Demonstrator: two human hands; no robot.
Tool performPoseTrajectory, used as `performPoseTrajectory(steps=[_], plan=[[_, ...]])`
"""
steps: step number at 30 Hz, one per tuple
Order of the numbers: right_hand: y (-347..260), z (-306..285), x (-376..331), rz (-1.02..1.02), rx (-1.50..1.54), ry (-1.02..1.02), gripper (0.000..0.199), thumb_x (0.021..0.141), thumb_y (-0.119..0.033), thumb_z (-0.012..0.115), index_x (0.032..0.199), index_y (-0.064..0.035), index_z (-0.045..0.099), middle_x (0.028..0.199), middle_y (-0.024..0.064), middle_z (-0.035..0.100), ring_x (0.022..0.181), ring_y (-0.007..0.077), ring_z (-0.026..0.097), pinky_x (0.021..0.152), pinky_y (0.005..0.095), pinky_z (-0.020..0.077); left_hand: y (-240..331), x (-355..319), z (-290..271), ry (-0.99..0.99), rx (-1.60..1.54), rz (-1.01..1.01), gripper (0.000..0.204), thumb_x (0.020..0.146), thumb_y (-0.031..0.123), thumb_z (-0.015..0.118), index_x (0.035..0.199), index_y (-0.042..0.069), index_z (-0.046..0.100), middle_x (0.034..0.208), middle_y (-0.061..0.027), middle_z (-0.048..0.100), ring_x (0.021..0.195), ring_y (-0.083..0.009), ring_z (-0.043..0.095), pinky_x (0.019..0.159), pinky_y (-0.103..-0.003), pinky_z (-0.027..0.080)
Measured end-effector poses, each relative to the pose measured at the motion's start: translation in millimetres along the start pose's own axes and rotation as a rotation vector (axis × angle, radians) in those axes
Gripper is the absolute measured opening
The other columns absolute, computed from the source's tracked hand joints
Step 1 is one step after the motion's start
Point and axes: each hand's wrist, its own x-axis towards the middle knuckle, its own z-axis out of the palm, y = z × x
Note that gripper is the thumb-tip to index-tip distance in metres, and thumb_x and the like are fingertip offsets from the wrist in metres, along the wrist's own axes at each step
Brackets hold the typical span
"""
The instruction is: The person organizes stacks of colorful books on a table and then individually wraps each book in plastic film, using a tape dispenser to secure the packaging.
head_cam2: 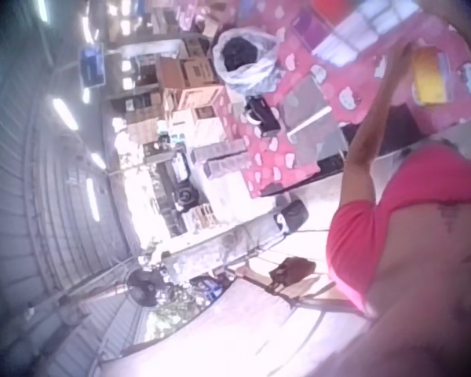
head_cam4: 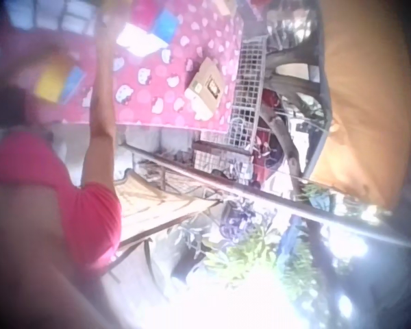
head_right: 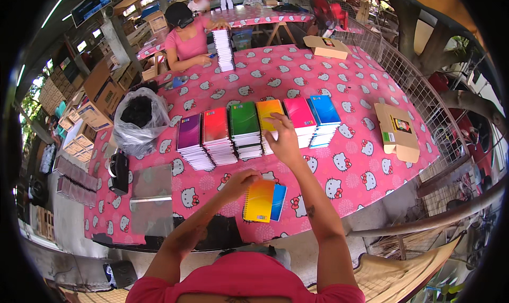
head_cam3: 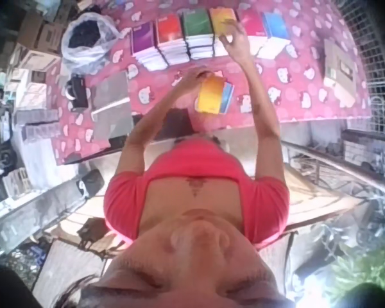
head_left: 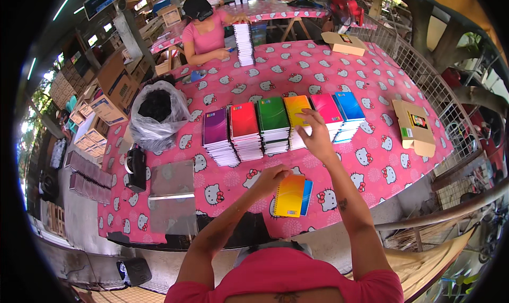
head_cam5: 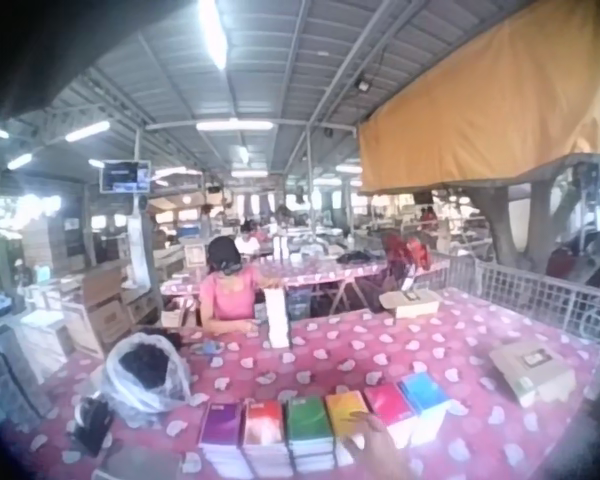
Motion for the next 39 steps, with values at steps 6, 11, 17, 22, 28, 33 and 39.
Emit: performPoseTrajectory(steps=[6,11,17,22,28,33,39], plan=[[4.7,32.9,5.5,-0.149,-0.265,-0.222,0.059,0.079,-0.021,0.078,0.134,-0.0129,0.057,0.143,0.0099,0.050,0.134,0.0324,0.046,0.107,0.0473,0.0411,-47.7,20.3,31.2,-0.089,-0.001,-0.078,0.020,0.097,0.015,0.059,0.110,0.002,0.067,0.103,-0.0136,0.070,0.098,-0.0266,0.067,0.084,-0.037,0.052],[20.8,37.3,2.1,-0.291,-0.264,-0.199,0.036,0.084,-0.014,0.073,0.120,-0.0106,0.068,0.121,0.0038,0.068,0.126,0.0280,0.056,0.103,0.0415,0.0428,-29.7,15.6,31.2,0.213,0.517,0.210,0.029,0.089,0.015,0.067,0.117,0.007,0.064,0.121,-0.0139,0.063,0.114,-0.0341,0.059,0.097,-0.046,0.047],[-58.6,-24.7,-35.7,-0.322,-0.169,0.202,0.026,0.083,-0.002,0.067,0.109,-0.0060,0.069,0.110,0.0078,0.070,0.096,0.0260,0.067,0.081,0.0372,0.0473,27.0,21.8,-99.4,0.666,1.216,0.306,0.046,0.086,0.008,0.065,0.132,0.004,0.059,0.114,-0.0139,0.066,0.113,-0.0333,0.061,0.096,-0.044,0.050],[-42.3,-20.7,-200.0,-0.129,-0.322,-0.330,0.027,0.081,-0.011,0.072,0.108,-0.0158,0.071,0.111,0.0013,0.067,0.097,0.0215,0.064,0.080,0.0390,0.0460,51.3,13.9,-118.4,0.544,1.006,0.428,0.051,0.086,0.003,0.061,0.137,0.008,0.057,0.099,-0.0118,0.069,0.080,-0.0304,0.068,0.072,-0.043,0.055],[5.6,-13.1,-202.0,0.158,0.160,-0.172,0.026,0.083,-0.013,0.071,0.109,-0.0134,0.070,0.112,0.0081,0.067,0.101,0.0308,0.063,0.091,0.0505,0.0452,131.0,7.1,-80.8,0.021,0.540,0.122,0.032,0.092,0.032,0.063,0.085,0.001,0.069,0.068,-0.0151,0.063,0.056,-0.0333,0.062,0.058,-0.045,0.051],[15.4,-31.3,-92.6,0.210,-0.032,0.096,0.028,0.085,-0.004,0.068,0.112,-0.0095,0.069,0.111,0.0135,0.065,0.106,0.0344,0.062,0.094,0.0436,0.0482,52.0,21.2,9.8,-0.306,0.718,-0.062,0.059,0.094,0.057,0.054,0.081,0.002,0.070,0.076,-0.0199,0.067,0.073,-0.0393,0.067,0.067,-0.049,0.052],[32.4,-36.8,-60.5,0.115,-0.145,0.098,0.036,0.083,-0.005,0.069,0.119,-0.0098,0.067,0.122,0.0128,0.061,0.110,0.0343,0.060,0.096,0.0457,0.0480,6.2,12.2,42.4,-0.211,0.531,-0.056,0.059,0.091,0.062,0.058,0.112,0.008,0.069,0.093,-0.0198,0.072,0.083,-0.0409,0.069,0.076,-0.054,0.052]])
